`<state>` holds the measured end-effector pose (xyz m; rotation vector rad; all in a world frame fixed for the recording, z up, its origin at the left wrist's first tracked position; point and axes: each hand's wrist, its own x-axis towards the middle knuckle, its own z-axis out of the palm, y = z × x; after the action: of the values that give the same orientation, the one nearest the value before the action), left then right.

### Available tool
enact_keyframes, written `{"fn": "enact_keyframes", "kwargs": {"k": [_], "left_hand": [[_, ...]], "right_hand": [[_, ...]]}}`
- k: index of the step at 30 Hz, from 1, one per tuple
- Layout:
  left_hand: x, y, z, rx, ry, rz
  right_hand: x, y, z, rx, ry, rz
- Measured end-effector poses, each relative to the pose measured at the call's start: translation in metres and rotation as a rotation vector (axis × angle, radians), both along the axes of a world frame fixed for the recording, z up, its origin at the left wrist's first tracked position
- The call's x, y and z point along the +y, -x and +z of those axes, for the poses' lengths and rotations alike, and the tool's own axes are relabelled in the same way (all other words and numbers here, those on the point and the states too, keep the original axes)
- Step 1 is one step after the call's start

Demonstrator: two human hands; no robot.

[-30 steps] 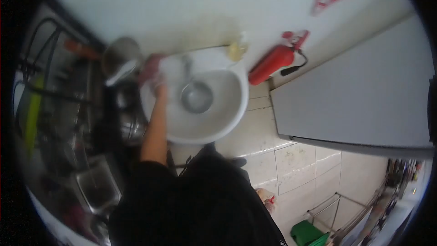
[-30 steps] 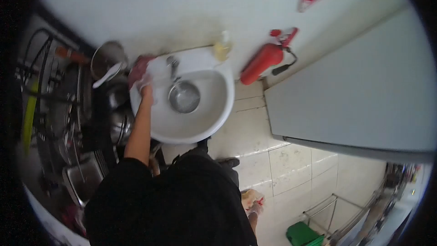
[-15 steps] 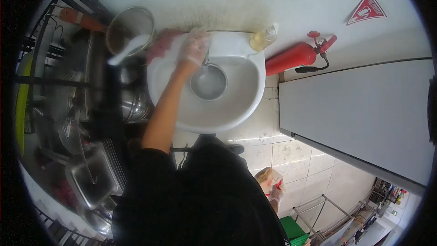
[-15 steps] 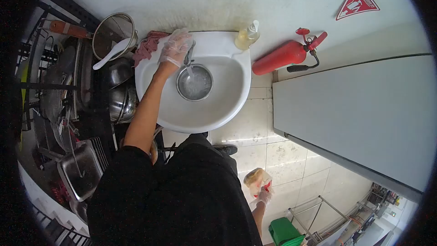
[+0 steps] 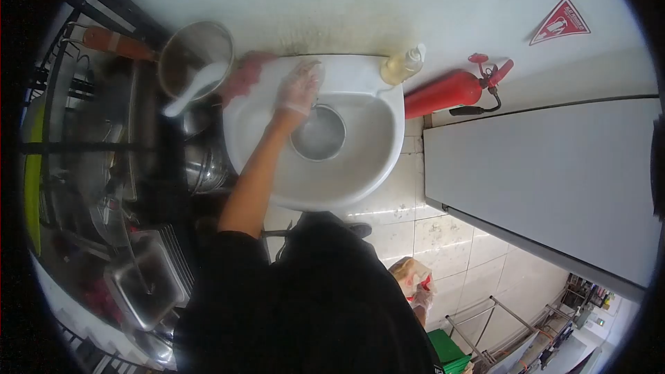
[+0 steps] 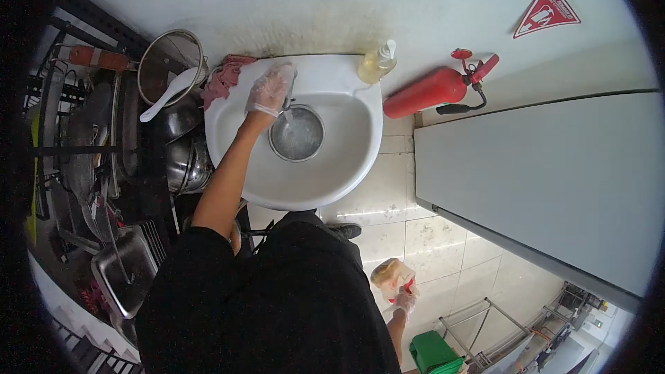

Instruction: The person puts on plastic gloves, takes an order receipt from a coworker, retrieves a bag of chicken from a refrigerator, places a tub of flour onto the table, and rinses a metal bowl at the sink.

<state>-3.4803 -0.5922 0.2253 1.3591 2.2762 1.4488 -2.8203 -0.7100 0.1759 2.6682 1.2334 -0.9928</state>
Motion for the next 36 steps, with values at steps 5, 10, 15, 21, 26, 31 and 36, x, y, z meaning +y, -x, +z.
{"fn": "enact_keyframes", "kwargs": {"k": [5, 10, 15, 21, 26, 31, 36], "left_hand": [[-0.003, -0.020, -0.014, 0.406, 0.229, -0.061], [-0.003, -0.015, -0.080, 0.163, -0.132, 0.237], [-0.047, 0.020, -0.202, -0.057, 0.465, 0.530], [-0.082, -0.023, -0.236, -1.118, 0.342, 0.219], [-0.102, -0.057, -0.254, -1.315, 0.208, 0.219], [-0.122, -0.060, -0.270, -1.333, 0.169, 0.278], [-0.145, -0.029, -0.295, -0.387, 0.445, 0.077]], "right_hand": [[-0.008, -0.020, -0.032, -0.146, 0.146, 0.010], [-0.002, -0.012, -0.027, -0.323, 0.275, 0.051], [-0.063, -0.124, -0.141, 0.050, -0.006, -0.094], [-0.041, -0.043, -0.026, -0.026, 0.019, -0.004], [-0.058, -0.078, -0.021, 0.090, 0.096, -0.067], [-0.122, -0.139, -0.075, 0.268, -0.137, -0.225], [-0.138, -0.162, -0.072, 0.182, 0.071, -0.319]]}}
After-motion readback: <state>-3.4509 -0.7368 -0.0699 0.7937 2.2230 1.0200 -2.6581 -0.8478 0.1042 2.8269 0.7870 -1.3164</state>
